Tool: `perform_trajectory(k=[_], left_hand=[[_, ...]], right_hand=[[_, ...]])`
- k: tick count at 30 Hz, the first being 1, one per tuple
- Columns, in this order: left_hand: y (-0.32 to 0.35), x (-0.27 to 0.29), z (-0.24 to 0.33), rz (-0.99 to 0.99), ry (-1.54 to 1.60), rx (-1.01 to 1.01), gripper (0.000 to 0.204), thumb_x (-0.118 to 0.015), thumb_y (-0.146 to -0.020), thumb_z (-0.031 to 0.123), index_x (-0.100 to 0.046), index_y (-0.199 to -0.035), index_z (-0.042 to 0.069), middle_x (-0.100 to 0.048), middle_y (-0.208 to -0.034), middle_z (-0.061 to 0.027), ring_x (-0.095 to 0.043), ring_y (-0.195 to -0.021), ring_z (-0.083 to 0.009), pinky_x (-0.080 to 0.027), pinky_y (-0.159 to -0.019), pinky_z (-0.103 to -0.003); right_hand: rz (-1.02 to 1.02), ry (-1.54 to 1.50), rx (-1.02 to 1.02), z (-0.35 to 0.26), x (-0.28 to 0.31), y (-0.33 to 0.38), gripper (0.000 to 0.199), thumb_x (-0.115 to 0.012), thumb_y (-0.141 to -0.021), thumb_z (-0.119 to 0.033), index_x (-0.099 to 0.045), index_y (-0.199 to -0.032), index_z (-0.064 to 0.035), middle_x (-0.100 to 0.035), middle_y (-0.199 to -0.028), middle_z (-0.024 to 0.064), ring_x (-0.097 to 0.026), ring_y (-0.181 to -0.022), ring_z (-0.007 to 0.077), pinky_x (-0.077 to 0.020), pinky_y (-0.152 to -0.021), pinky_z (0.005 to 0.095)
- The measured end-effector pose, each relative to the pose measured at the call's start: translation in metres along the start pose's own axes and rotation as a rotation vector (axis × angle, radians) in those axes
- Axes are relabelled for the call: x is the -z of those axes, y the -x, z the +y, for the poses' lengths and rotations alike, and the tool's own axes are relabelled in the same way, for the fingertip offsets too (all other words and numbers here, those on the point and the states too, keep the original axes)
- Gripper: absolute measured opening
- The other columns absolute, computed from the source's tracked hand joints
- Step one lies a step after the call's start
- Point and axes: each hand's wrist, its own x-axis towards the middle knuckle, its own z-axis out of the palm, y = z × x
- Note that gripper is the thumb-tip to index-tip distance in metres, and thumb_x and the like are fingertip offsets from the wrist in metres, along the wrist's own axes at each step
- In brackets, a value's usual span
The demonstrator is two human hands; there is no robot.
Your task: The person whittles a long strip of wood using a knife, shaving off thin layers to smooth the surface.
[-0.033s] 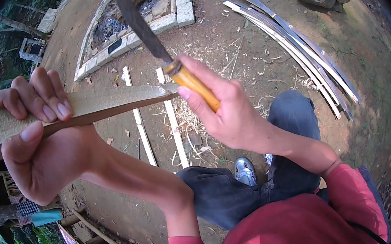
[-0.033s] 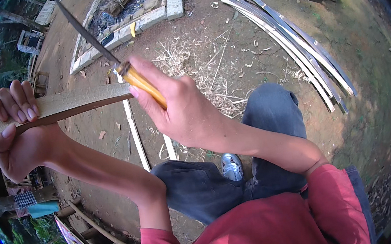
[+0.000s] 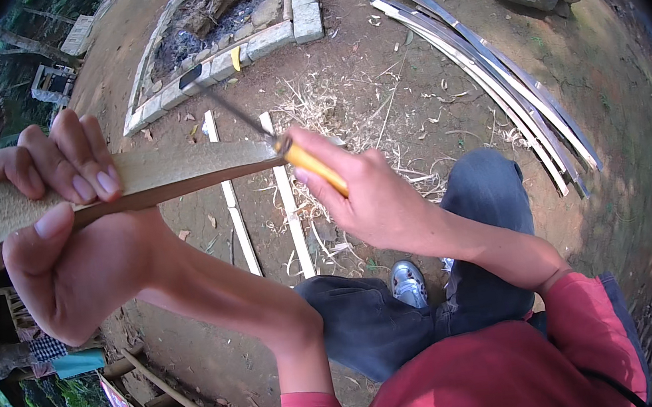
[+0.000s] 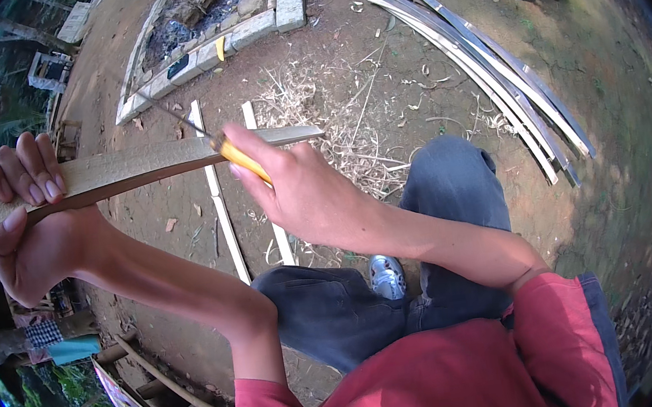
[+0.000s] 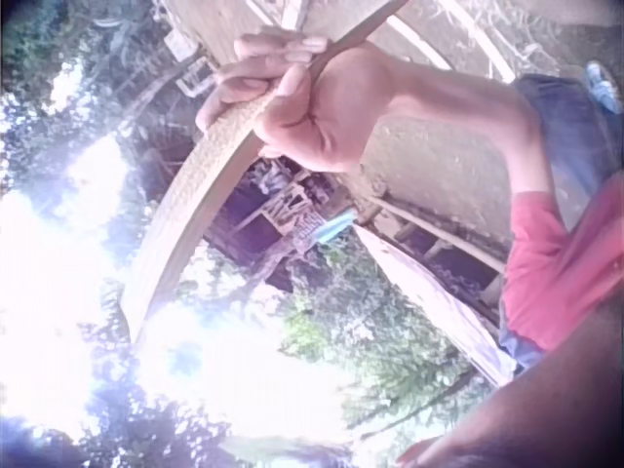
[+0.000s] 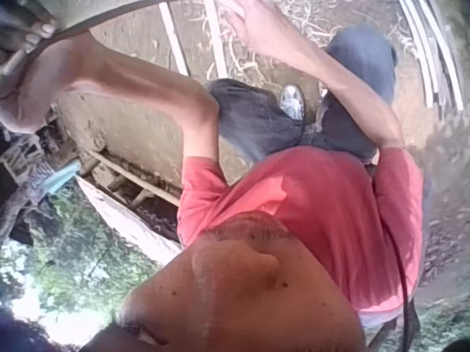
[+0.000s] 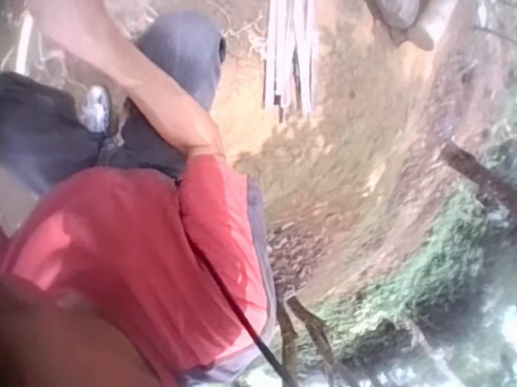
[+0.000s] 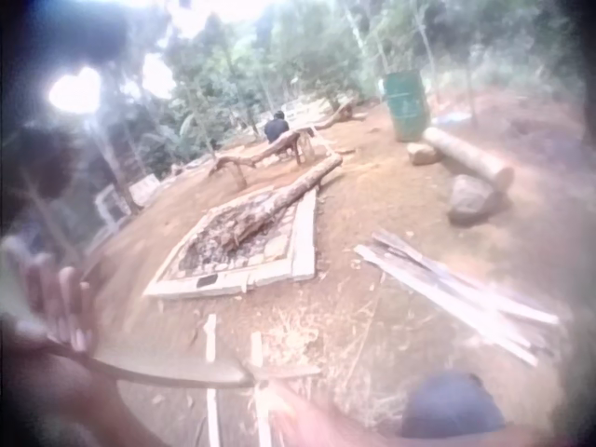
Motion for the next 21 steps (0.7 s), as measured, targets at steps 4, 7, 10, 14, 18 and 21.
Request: perform_trajectory(k=[4, 7, 10, 14, 18, 21], left_hand=[[0.002, 0.005, 0.005, -0.009, 0.017, 0.007, 0.025, -0.05, -0.053, 0.012, -0.037, -0.073, 0.004, -0.034, -0.058, -0.01, -0.033, -0.05, -0.018, -0.032, -0.049, -0.027], [0.0, 0.004, 0.008, -0.037, 0.044, 0.013, 0.025, -0.05, -0.053, 0.012, -0.037, -0.074, 0.004, -0.034, -0.058, -0.0101, -0.033, -0.05, -0.0181, -0.033, -0.049, -0.027], [0.0, 0.006, 0.003, -0.041, 0.044, 0.014, 0.025, -0.05, -0.053, 0.012, -0.037, -0.074, 0.004, -0.034, -0.058, -0.0097, -0.033, -0.05, -0.0181, -0.032, -0.049, -0.027], [0.001, 0.002, 0.001, 0.013, 0.007, -0.006, 0.025, -0.049, -0.053, 0.012, -0.037, -0.074, 0.004, -0.033, -0.057, -0.0089, -0.032, -0.049, -0.0175, -0.032, -0.048, -0.027], [0.005, 0.0, 0.009, 0.099, -0.043, -0.048, 0.026, -0.049, -0.052, 0.013, -0.037, -0.074, 0.005, -0.032, -0.055, -0.0083, -0.031, -0.047, -0.0169, -0.031, -0.047, -0.026], [0.005, -0.002, 0.009, 0.093, -0.1, -0.088, 0.029, -0.051, -0.051, 0.016, -0.036, -0.074, 0.006, -0.032, -0.056, -0.0078, -0.032, -0.047, -0.0166, -0.031, -0.047, -0.025]], right_hand=[[-0.171, 0.133, -0.138, 0.024, 0.011, -0.002, 0.027, -0.052, -0.097, -0.011, -0.05, -0.12, 0.0038, -0.064, -0.077, 0.0282, -0.065, -0.068, 0.0446, -0.049, -0.058, 0.0487], [-0.084, 0.061, -0.12, -0.011, 0.023, -0.01, 0.027, -0.052, -0.097, -0.012, -0.052, -0.119, 0.0029, -0.063, -0.075, 0.0275, -0.064, -0.071, 0.0449, -0.0483, -0.062, 0.0497], [-0.087, 0.137, -0.106, -0.002, 0.029, -0.009, 0.03, -0.052, -0.097, -0.014, -0.052, -0.122, 0.0022, -0.064, -0.08, 0.0272, -0.065, -0.076, 0.0436, -0.0493, -0.066, 0.0492], [-0.105, 0.334, 0.061, 0.035, 0.022, 0.0, 0.037, -0.052, -0.098, -0.017, -0.051, -0.129, 0.0027, -0.066, -0.092, 0.027, -0.066, -0.085, 0.0418, -0.052, -0.075, 0.0472], [-0.22, 0.193, -0.031, 0.005, 0.012, 0.002, 0.042, -0.054, -0.096, -0.014, -0.051, -0.135, 0.0029, -0.063, -0.118, 0.0269, -0.063, -0.105, 0.0407, -0.0503, -0.09, 0.0439], [-0.253, 0.247, -0.036, -0.007, 0.012, -0.001, 0.047, -0.053, -0.097, -0.014, -0.044, -0.14, 0.0032, -0.065, -0.106, 0.0245, -0.066, -0.091, 0.0393, -0.0528, -0.082, 0.0439]])
